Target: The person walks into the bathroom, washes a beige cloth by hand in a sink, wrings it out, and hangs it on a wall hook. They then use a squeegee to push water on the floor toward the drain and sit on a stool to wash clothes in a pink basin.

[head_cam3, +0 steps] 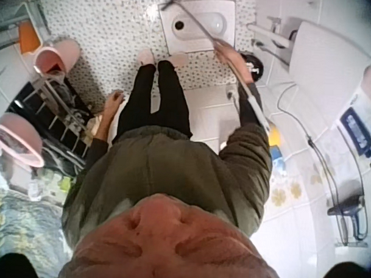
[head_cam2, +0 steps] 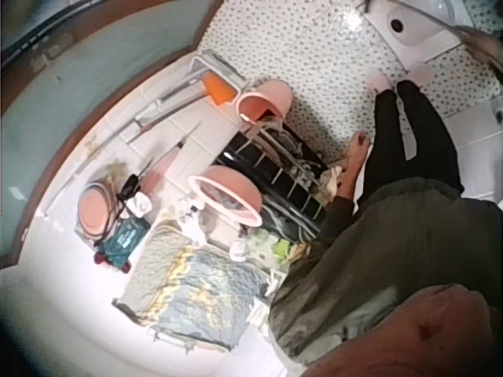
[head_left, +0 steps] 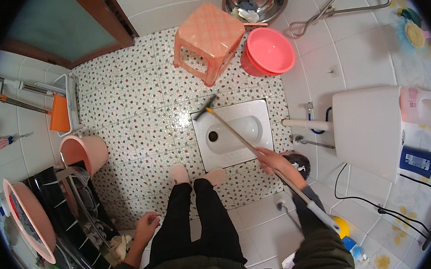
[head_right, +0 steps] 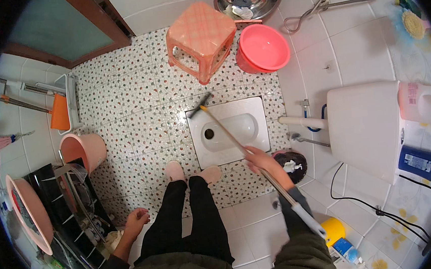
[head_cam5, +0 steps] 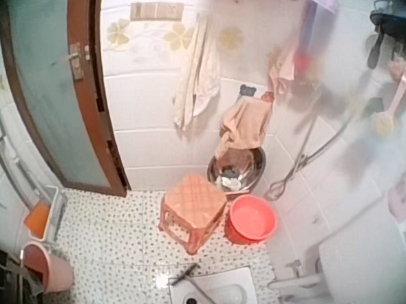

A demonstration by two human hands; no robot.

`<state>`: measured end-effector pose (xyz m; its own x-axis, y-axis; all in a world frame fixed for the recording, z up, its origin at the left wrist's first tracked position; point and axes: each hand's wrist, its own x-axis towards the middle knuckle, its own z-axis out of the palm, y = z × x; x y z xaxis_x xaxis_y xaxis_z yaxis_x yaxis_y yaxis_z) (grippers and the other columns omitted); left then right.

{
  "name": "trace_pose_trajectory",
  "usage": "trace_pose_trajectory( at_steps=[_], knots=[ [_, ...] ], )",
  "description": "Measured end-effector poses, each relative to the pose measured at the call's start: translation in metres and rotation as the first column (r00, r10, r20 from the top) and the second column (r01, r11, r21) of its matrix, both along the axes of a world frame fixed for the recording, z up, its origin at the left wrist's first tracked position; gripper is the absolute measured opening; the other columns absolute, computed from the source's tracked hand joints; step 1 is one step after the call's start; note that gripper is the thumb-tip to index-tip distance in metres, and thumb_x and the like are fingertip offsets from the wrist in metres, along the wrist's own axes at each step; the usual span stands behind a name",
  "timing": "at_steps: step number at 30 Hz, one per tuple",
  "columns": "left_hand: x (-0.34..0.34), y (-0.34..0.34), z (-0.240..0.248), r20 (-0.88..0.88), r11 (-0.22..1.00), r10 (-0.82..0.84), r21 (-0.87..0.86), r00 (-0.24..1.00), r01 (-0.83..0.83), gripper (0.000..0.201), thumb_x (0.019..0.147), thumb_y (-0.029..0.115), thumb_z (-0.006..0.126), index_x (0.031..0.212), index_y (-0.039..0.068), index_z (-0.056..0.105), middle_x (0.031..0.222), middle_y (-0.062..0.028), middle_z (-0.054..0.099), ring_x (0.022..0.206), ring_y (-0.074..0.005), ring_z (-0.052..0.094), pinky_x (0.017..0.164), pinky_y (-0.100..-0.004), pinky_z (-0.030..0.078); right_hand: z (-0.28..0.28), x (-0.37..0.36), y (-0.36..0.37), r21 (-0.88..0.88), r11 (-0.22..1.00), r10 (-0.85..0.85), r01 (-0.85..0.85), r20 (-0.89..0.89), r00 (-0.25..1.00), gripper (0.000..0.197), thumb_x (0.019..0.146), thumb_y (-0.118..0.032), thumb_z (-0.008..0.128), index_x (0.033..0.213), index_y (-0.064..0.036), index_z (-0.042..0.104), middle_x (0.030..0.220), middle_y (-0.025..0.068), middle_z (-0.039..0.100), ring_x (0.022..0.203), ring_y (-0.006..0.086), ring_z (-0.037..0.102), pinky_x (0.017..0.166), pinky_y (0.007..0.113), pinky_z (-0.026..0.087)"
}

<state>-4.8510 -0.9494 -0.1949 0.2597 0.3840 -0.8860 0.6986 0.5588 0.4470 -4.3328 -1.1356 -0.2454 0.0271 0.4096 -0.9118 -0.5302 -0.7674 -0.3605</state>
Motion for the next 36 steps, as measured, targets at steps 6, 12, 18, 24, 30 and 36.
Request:
trace_pose_trajectory(
  at_steps=[6,12,18,24,30,36],
  knots=[
    [0.008,-0.002,-0.008,0.088,0.999,-0.02,-0.028,0.996,0.022,0.017,0.09,0.009,0.061,0.105,0.0,0.058,0.088,-0.0067,0.062,0.079,-0.014,0.062,0.072,-0.0291,0.052,0.067,-0.017,-0.061,-0.205,0.962,-0.179,0.181,0.029,0.983,0.049,0.091,-0.006,0.051,0.138,-0.0186,0.043,0.06,-0.0048,0.038,0.041,0.005,0.032,0.034,0.02,0.025],
    [-0.012,0.012,-0.004,0.094,0.997,0.076,-0.028,0.993,-0.074,0.014,0.091,0.008,0.06,0.103,0.0,0.058,0.083,-0.0043,0.061,0.075,-0.0123,0.06,0.069,-0.0268,0.051,0.006,-0.125,0.144,0.274,0.921,0.271,-0.275,0.053,0.961,0.062,0.087,-0.007,0.052,0.146,-0.0092,0.032,0.054,0.0007,0.044,0.039,0.0125,0.043,0.038,0.028,0.036],
    [-0.069,0.015,-0.013,-0.024,0.986,0.168,0.003,0.986,-0.168,0.016,0.09,0.008,0.06,0.105,0.002,0.057,0.085,-0.007,0.062,0.075,-0.0143,0.062,0.068,-0.0281,0.053,-0.093,-0.267,0.353,0.41,0.868,0.337,-0.28,-0.072,0.939,0.059,0.082,-0.006,0.05,0.139,-0.0037,0.037,0.056,0.0041,0.047,0.04,0.0145,0.044,0.036,0.032,0.037],
    [-0.098,0.01,-0.014,-0.135,0.981,0.188,-0.025,0.973,-0.193,0.02,0.091,0.011,0.059,0.106,-0.001,0.057,0.086,-0.0085,0.063,0.077,-0.0152,0.063,0.069,-0.0305,0.052,-0.11,-0.231,0.282,0.366,0.837,0.433,-0.407,0.012,0.901,0.053,0.087,-0.013,0.055,0.137,-0.0044,0.04,0.061,0.0037,0.05,0.042,0.0148,0.046,0.041,0.03,0.04],
    [-0.067,0.015,-0.039,0.02,0.952,0.294,-0.093,0.956,-0.291,0.02,0.091,0.013,0.06,0.106,-0.001,0.058,0.084,-0.0071,0.062,0.074,-0.0143,0.063,0.067,-0.0279,0.051,0.042,-0.073,0.046,-0.181,0.973,0.128,-0.144,-0.1,0.987,0.062,0.088,-0.004,0.051,0.145,-0.0127,0.032,0.059,-0.0003,0.042,0.038,0.0108,0.037,0.035,0.028,0.032],
    [-0.056,0.009,-0.036,0.085,0.968,0.239,-0.104,0.967,-0.23,0.018,0.093,0.01,0.056,0.108,0.0,0.056,0.087,-0.0091,0.063,0.077,-0.0168,0.063,0.069,-0.0304,0.052,0.079,-0.053,-0.049,-0.341,0.938,-0.072,0.063,-0.014,0.997,0.066,0.086,0.001,0.051,0.146,-0.0187,0.031,0.059,-0.0022,0.037,0.042,0.0098,0.035,0.037,0.027,0.031]
  ],
)
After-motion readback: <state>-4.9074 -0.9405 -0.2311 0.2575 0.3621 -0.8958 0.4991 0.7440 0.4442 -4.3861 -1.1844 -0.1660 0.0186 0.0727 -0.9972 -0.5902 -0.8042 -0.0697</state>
